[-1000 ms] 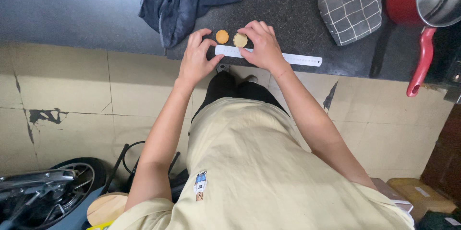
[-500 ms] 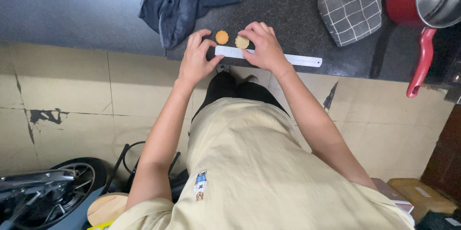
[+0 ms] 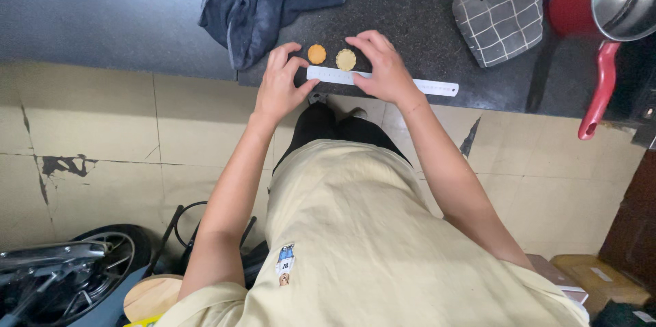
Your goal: The person washes and dries their hands, then retrieves a small piece of dough from a container. They flatten the dough on a countertop, spray it with liquid, and continue shaping it by hand. Finally, they measure the flattened dough with a ruler.
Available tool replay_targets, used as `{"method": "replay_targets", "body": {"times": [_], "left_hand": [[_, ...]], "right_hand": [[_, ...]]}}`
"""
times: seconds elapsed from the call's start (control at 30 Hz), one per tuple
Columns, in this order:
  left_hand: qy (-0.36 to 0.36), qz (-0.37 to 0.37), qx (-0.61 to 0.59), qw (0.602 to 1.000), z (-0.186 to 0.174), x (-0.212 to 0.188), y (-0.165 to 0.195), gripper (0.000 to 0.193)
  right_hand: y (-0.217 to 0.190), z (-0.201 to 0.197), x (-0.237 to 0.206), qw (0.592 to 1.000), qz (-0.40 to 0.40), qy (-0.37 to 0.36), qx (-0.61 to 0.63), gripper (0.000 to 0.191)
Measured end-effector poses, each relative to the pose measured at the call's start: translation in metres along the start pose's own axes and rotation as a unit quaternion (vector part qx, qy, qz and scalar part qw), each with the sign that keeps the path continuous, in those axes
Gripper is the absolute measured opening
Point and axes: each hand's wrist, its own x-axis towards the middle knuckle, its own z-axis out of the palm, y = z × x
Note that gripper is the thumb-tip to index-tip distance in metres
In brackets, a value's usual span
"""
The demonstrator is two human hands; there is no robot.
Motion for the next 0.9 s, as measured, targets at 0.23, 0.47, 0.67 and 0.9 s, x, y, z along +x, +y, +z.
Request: {"method": "replay_targets", "body": {"times": [0.23, 0.47, 0.67, 0.9], "left_hand": [[0.001, 0.003, -0.004, 1.0, 0.0, -0.001, 0.0, 0.035], [0.0, 0.007, -0.003, 1.0, -0.002, 0.0, 0.002, 0.036], [-0.002, 0.001, -0.003, 1.0, -0.003, 0.0, 0.003, 0.035], [0.0, 0.006, -0.001, 1.0, -0.002, 0.0, 0.002, 0.035]], "right_hand": [[0.009, -0.013, -0.035, 0.997, 0.023, 0.01, -0.079, 0.057], [0.02, -0.005, -0.041, 0.996, 0.01, 0.025, -0.08, 0.037], [0.022, -0.004, -0.042, 0.997, 0.019, 0.031, -0.069, 0.03], [0.021, -0.004, -0.043, 0.997, 0.015, 0.039, -0.067, 0.029]]}}
